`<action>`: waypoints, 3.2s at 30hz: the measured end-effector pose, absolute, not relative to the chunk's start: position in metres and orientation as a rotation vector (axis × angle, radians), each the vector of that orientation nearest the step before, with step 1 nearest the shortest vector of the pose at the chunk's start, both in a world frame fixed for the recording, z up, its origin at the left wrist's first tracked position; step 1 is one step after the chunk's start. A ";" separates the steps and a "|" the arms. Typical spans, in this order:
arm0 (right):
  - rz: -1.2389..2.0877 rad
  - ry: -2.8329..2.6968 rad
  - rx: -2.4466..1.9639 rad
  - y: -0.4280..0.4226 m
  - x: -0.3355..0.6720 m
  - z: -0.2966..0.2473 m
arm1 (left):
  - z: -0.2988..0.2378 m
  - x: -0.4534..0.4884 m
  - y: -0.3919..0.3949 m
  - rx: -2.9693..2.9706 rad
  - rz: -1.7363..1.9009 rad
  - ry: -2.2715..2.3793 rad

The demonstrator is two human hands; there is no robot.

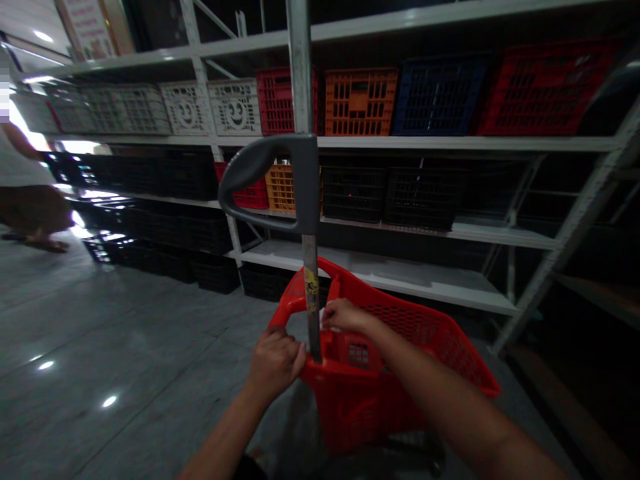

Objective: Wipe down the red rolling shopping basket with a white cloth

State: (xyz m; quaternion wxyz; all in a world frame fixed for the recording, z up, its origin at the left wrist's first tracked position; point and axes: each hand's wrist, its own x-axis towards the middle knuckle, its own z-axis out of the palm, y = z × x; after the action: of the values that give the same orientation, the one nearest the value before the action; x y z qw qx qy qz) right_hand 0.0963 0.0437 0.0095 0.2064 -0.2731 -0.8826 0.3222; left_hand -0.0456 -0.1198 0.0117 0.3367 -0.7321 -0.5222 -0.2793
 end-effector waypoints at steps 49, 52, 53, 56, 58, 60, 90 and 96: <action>0.510 -2.339 -1.132 0.112 0.092 0.010 | 0.000 -0.027 -0.142 -1.820 -0.913 -1.364; 0.423 -2.263 -1.133 0.112 0.091 0.017 | 0.001 -0.026 -0.141 -1.806 -0.889 -1.375; 0.410 -2.258 -1.118 0.109 0.090 0.018 | 0.002 -0.027 -0.141 -1.801 -0.878 -1.377; 0.420 -2.294 -1.046 0.085 0.091 0.013 | 0.003 -0.027 -0.140 -1.794 -0.839 -1.388; 0.445 -2.333 -0.994 0.059 0.095 0.006 | 0.004 -0.028 -0.140 -1.786 -0.808 -1.410; 0.476 -2.360 -0.940 0.033 0.101 0.001 | 0.006 -0.028 -0.138 -1.788 -0.780 -1.428; 0.535 -2.072 -0.994 -0.070 0.146 -0.014 | 0.013 -0.040 -0.098 -1.711 -0.568 -1.477; 0.442 -2.066 -1.011 -0.070 0.192 -0.039 | 0.011 -0.053 -0.095 -1.702 -0.554 -1.466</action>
State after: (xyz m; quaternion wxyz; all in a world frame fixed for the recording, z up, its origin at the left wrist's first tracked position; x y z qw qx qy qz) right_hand 0.1922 -0.0697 -0.0386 0.3890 -0.3976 -0.8126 0.1739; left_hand -0.0526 -0.0950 0.0107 0.4024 -0.6735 -0.5800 -0.2191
